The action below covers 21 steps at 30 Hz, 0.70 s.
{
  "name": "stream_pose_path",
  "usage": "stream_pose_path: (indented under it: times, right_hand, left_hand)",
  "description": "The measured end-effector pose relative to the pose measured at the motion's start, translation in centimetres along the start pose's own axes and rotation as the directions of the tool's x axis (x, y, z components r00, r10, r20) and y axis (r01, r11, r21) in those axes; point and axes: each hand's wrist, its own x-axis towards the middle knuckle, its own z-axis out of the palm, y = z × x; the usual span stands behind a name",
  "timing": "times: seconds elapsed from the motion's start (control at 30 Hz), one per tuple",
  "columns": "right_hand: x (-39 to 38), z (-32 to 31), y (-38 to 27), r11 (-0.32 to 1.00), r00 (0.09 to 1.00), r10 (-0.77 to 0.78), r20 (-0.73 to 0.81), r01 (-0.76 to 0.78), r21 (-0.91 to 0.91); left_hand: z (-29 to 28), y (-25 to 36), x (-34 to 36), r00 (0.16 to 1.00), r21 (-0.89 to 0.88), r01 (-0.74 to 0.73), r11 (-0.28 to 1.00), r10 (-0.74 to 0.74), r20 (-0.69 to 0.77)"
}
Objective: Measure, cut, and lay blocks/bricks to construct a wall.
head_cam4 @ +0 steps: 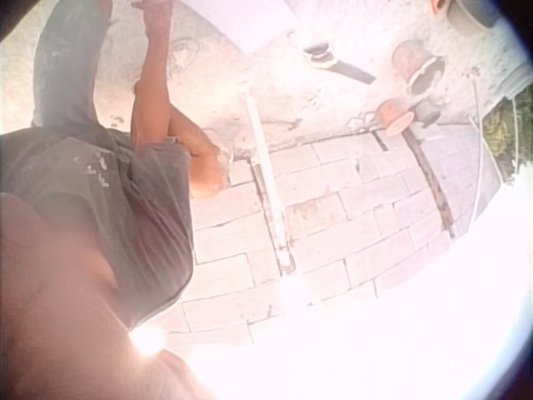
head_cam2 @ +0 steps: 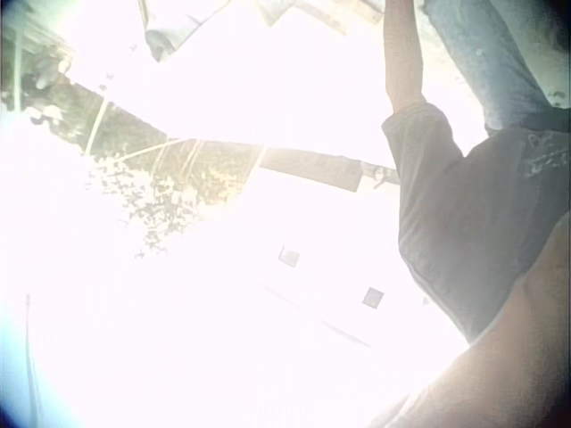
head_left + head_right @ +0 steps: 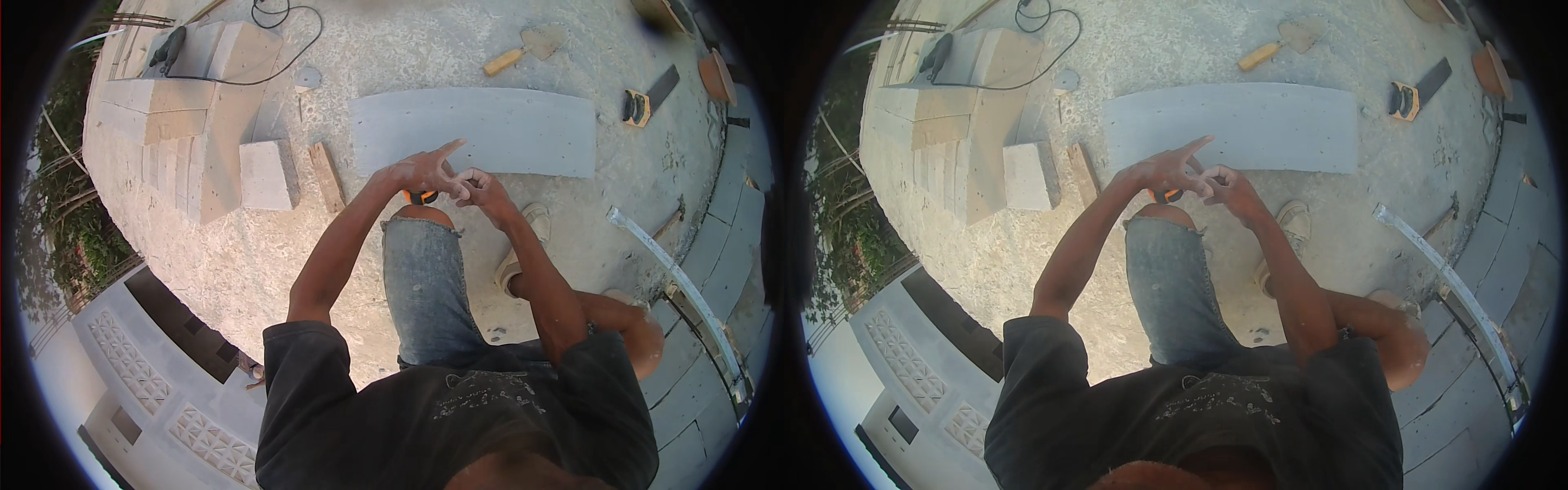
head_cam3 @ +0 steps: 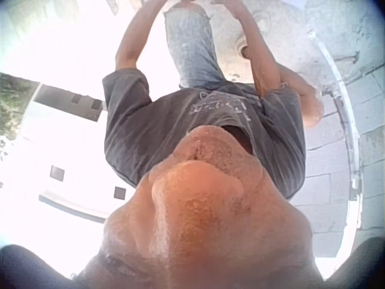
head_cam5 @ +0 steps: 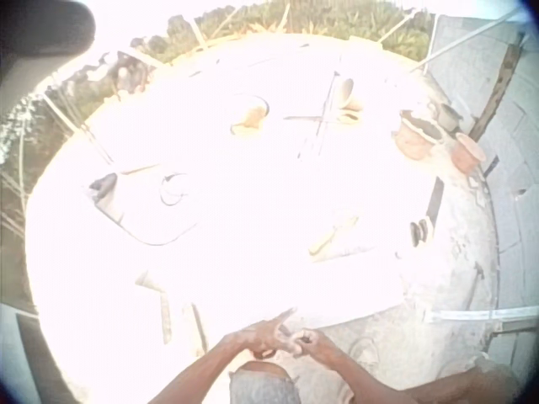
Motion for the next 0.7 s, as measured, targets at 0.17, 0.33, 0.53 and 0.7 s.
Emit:
stream_pose_path:
  times: [0.17,0.33,0.53,0.7]
  right_hand:
    - [-2.3,-11.2,-0.8,0.990,0.896,-0.011,-0.443,0.071,0.120]
    - [-3.4,-19.0,-1.6,0.986,0.682,-0.076,-0.727,-0.056,-0.156]
    - [-0.5,-19.0,-1.1,0.911,0.603,-0.285,-0.745,-0.071,-0.406]
    - [0.3,-19.4,0.0,0.511,0.660,-0.570,-0.489,-0.181,-0.840]
  left_hand:
    - [-4.4,-6.6,-7.9,0.948,-0.100,0.213,0.972,-0.231,-0.218]
    - [-6.8,-15.4,-11.8,0.861,-0.074,0.284,0.956,-0.288,-0.420]
    - [-7.0,-13.8,-9.0,0.852,0.196,0.400,0.896,-0.285,-0.438]
    - [-6.0,-17.8,-8.1,0.806,0.179,0.452,0.874,-0.315,-0.500]
